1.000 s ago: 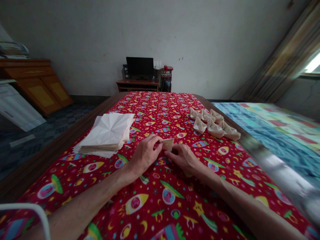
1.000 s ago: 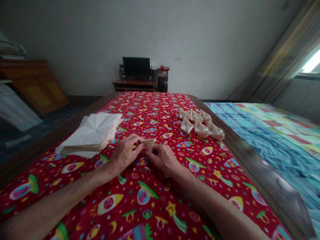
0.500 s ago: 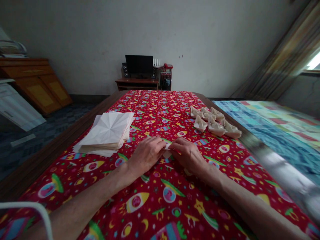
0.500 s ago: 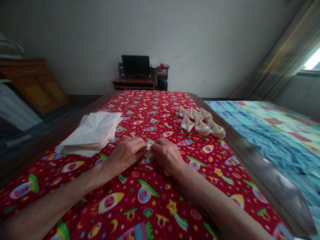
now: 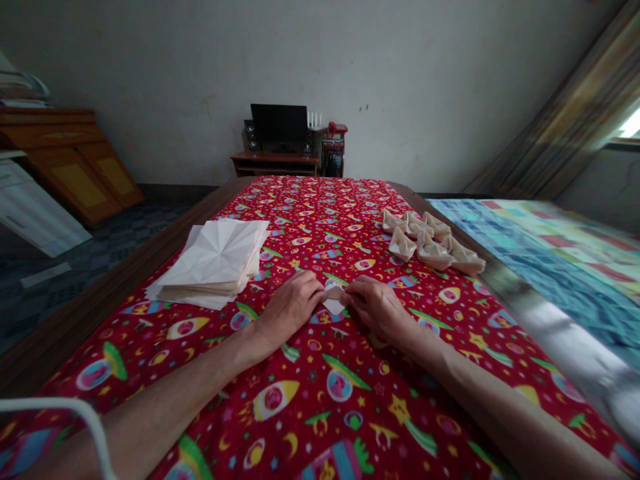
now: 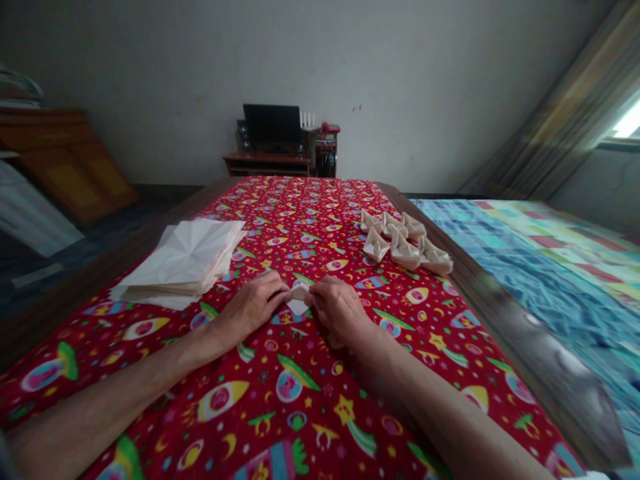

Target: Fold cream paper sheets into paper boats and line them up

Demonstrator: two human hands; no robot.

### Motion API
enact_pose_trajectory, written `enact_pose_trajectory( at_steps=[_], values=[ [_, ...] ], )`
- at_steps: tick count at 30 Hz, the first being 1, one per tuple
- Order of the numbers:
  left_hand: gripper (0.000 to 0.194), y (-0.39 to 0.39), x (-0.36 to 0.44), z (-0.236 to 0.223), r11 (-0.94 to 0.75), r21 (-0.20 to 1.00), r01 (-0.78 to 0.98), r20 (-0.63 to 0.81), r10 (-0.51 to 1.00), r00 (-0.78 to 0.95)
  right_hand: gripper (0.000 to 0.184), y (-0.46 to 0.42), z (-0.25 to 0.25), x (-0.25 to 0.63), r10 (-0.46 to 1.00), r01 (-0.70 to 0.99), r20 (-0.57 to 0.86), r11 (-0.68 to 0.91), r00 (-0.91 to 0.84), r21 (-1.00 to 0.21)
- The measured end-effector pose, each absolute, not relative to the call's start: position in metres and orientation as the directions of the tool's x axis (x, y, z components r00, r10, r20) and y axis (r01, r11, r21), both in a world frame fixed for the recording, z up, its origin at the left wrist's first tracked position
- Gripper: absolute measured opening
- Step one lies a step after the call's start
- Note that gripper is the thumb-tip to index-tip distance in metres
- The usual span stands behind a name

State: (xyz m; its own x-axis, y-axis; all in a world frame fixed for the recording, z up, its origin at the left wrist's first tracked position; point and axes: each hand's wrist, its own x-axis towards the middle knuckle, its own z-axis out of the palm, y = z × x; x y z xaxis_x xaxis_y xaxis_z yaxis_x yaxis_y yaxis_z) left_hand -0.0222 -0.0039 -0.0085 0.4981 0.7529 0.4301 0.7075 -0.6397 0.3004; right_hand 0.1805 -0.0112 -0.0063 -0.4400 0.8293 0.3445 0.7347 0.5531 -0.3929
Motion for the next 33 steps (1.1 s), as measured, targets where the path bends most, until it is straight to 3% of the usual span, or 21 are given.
enact_pose_trajectory(
  at_steps=[9, 16, 22, 28, 33],
  values=[
    [0.005, -0.0027, -0.0209, -0.0076, -0.512, 0.525, 0.680, 0.388, 0.855, 0.344, 0.023, -0.0112, -0.0058, 0.1778, 0.843, 0.784, 0.322, 0.527, -0.432, -0.329],
    [0.007, -0.0042, -0.0242, -0.0060, -0.490, 0.574, 0.656, 0.376, 0.869, 0.321, 0.025, -0.0127, -0.0111, 0.1800, 0.812, 0.765, 0.367, 0.567, -0.455, -0.305],
    [0.015, -0.0017, -0.0281, -0.0068, -0.541, 0.508, 0.671, 0.352, 0.841, 0.411, 0.025, -0.0105, -0.0124, 0.1781, 0.835, 0.796, 0.345, 0.530, -0.429, -0.293],
    [0.017, -0.0072, -0.0201, -0.0080, -0.505, 0.369, 0.781, 0.375, 0.849, 0.372, 0.022, -0.0086, -0.0064, 0.1753, 0.866, 0.836, 0.289, 0.482, -0.408, -0.264],
    [0.022, -0.0045, -0.0192, -0.0104, -0.522, 0.340, 0.782, 0.391, 0.835, 0.387, 0.024, -0.0067, -0.0030, 0.1739, 0.869, 0.854, 0.270, 0.474, -0.415, -0.215]
  ],
)
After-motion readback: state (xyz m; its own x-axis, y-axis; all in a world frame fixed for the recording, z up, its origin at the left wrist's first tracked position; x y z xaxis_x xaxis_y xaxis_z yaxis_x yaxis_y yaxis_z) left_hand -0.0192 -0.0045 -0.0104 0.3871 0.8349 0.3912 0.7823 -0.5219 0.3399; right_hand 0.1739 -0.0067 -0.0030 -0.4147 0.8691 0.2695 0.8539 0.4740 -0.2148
